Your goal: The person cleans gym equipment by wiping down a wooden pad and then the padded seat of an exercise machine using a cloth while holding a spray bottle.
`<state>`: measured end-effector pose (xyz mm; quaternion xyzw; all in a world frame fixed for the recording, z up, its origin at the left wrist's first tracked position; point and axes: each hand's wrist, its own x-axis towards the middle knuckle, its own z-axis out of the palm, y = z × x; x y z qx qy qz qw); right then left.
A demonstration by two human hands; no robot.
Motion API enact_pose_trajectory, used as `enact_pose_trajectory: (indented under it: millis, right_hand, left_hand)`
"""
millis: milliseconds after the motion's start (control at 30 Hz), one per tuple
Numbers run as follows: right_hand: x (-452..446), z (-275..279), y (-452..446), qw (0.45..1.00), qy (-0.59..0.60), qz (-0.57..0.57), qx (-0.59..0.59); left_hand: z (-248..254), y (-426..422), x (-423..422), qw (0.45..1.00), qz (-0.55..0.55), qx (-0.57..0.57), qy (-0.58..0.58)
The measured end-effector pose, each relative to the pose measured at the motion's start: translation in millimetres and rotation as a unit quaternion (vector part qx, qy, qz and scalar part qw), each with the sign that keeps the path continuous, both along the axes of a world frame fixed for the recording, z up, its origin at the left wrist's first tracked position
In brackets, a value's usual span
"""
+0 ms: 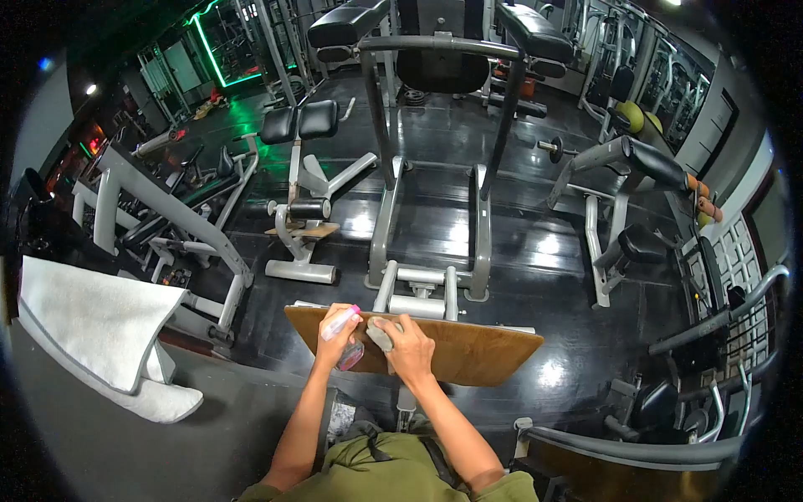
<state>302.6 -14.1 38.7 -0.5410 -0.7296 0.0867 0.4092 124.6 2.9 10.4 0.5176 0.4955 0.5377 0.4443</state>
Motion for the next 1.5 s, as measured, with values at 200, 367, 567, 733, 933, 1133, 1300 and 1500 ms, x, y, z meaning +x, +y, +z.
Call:
enact_pose_trajectory:
  millis: [200, 367, 567, 733, 933, 1133, 1300, 1500]
  right_hand:
    - [33.7, -24.1, -13.6, 1.0, 0.006, -0.007, 0.001]
    - [30.4, 3.5, 2.5, 0.999, 0.019, -0.008, 0.042]
    - [37.1, -30.6, -9.6, 0.996, -0.079, 0.041, -0.025]
    - [34.1, -9.6, -2.0, 1.0, -0.005, 0.02, -0.013]
    - [14.7, -10.4, 0.4, 0.999, -0.006, 0.024, 0.025]
    - [44.0, -16.5, -13.1, 0.998, -0.042, 0.017, -0.044]
    - [45.0, -0.5, -3.7, 0.999, 0.025, -0.016, 0.04]
    - [48.1, -33.9, -15.2, 1.0, -0.011, 0.0, 0.018]
  left_hand:
    - [-1.2, -3.3, 5.7, 0.999, 0.019, 0.032, 0.038]
    - [-1.8, -4.1, 15.2, 0.998, 0.053, 0.018, -0.019]
    - [-5.9, -2.8, 15.6, 0.998, 0.053, 0.013, -0.029]
    - [-3.3, -3.5, 18.5, 0.997, 0.061, 0.012, -0.037]
    - [-1.8, -5.3, 18.4, 0.998, 0.054, 0.0, -0.045]
    - [-5.4, -5.8, 18.6, 0.997, 0.061, 0.021, -0.03]
    - [-2.5, -5.8, 22.2, 0.997, 0.07, 0.014, -0.019]
    - [-4.9, -5.4, 17.9, 0.998, 0.056, 0.013, -0.027]
